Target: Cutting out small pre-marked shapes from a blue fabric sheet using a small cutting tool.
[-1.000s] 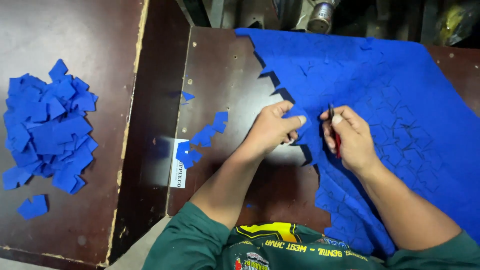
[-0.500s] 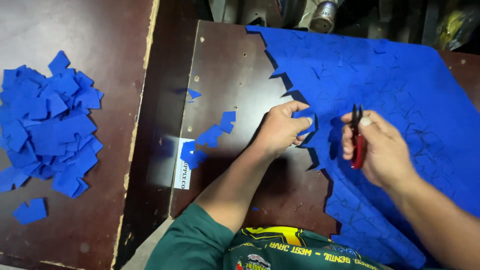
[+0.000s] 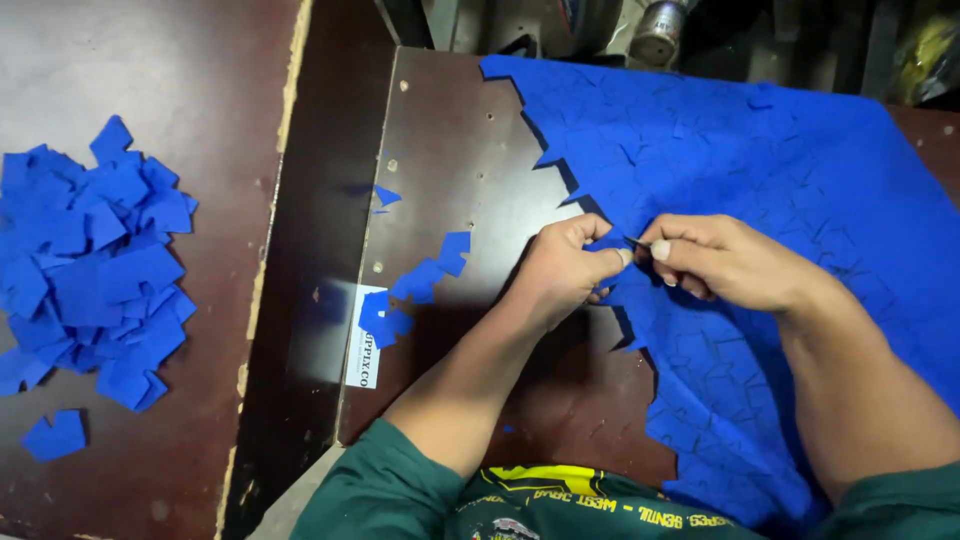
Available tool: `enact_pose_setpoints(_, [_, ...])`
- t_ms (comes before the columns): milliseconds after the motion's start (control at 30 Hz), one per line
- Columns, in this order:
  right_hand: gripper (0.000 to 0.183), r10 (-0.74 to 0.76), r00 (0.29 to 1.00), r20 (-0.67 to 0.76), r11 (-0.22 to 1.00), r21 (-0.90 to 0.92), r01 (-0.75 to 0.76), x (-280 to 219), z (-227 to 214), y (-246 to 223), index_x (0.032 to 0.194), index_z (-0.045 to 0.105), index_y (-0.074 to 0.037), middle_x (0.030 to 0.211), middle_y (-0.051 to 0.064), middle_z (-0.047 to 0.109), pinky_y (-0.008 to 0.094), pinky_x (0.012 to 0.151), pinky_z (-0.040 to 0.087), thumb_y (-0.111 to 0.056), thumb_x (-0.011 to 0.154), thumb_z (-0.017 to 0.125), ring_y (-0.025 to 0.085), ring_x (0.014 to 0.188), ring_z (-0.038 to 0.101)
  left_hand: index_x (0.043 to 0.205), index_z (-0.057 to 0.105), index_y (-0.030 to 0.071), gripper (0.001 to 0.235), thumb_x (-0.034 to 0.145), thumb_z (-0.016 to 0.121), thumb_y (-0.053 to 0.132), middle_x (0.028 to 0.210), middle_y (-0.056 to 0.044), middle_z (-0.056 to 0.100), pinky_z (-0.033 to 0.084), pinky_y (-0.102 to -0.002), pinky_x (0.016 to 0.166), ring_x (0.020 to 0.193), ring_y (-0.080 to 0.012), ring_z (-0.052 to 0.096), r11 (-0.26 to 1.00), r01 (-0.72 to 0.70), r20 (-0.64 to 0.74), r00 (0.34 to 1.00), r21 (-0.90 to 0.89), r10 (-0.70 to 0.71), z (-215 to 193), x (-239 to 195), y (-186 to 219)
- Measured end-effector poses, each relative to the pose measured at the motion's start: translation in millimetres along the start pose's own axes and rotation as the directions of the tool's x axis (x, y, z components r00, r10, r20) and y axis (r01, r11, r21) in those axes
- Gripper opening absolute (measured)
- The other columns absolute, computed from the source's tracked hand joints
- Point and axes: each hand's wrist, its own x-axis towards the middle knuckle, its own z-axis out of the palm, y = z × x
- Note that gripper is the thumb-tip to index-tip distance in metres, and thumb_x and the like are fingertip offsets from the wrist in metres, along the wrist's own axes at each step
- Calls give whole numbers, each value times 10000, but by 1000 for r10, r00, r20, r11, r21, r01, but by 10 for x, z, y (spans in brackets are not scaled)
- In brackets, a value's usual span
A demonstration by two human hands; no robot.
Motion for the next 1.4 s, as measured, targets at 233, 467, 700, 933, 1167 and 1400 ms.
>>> enact_pose_setpoints(233, [278,9,998,64,995,99,-15,125,-72,71,1030,718,-27,708,81,582,285,457,380,-233,1034,531,170,527,475,895,656,103,104,807,639,156,580,-46,536,439,-263,483,499,-119,502,1000,-22,-51,998,-11,21,12,16,-40])
enact_pose_setpoints(467, [266,-3,986,-169,889,450,80,5,33,240,1064,626,29,684,116,498,267,393,317,-184,1068,467,171,481,419,1069,689,44,208,883,597,64,553,-46,474,369,-264,441,447,-108,413,994,-50,-15,999,-98,48,69,92,-92])
enact_pose_setpoints(700, [225,14,924,-382,867,466,179,-32,329,392,1068,623,-33,703,98,502,266,385,339,-213,1074,488,153,471,417,908,702,149,129,851,668,260,557,33,517,442,-266,541,494,-87,478,980,-23,-108,993,196,45,152,-114,93])
enact_pose_setpoints(933, [294,-31,991,-132,992,121,48,-173,69,212,1070,725,-21,715,83,578,265,471,394,-220,1036,511,170,527,495,978,726,124,152,908,591,123,551,-61,614,431,-275,444,430,-112,491,993,15,-77,997,116,-6,113,-35,31])
enact_pose_setpoints(1167, [312,84,996,-42,996,-38,-85,-187,8,104,990,764,-28,689,89,625,292,491,409,-236,1019,534,173,524,498,1010,710,45,128,916,629,79,626,-90,595,478,-239,497,529,-127,549,998,57,56,997,19,-58,25,-28,56])
enact_pose_setpoints(1400, [325,12,1000,-13,1000,25,-12,-126,3,187,979,755,-29,686,73,609,273,470,394,-280,1014,551,155,532,491,1062,741,50,237,836,670,59,595,-50,571,439,-258,490,503,-107,505,999,-12,99,995,52,7,-4,-49,34])
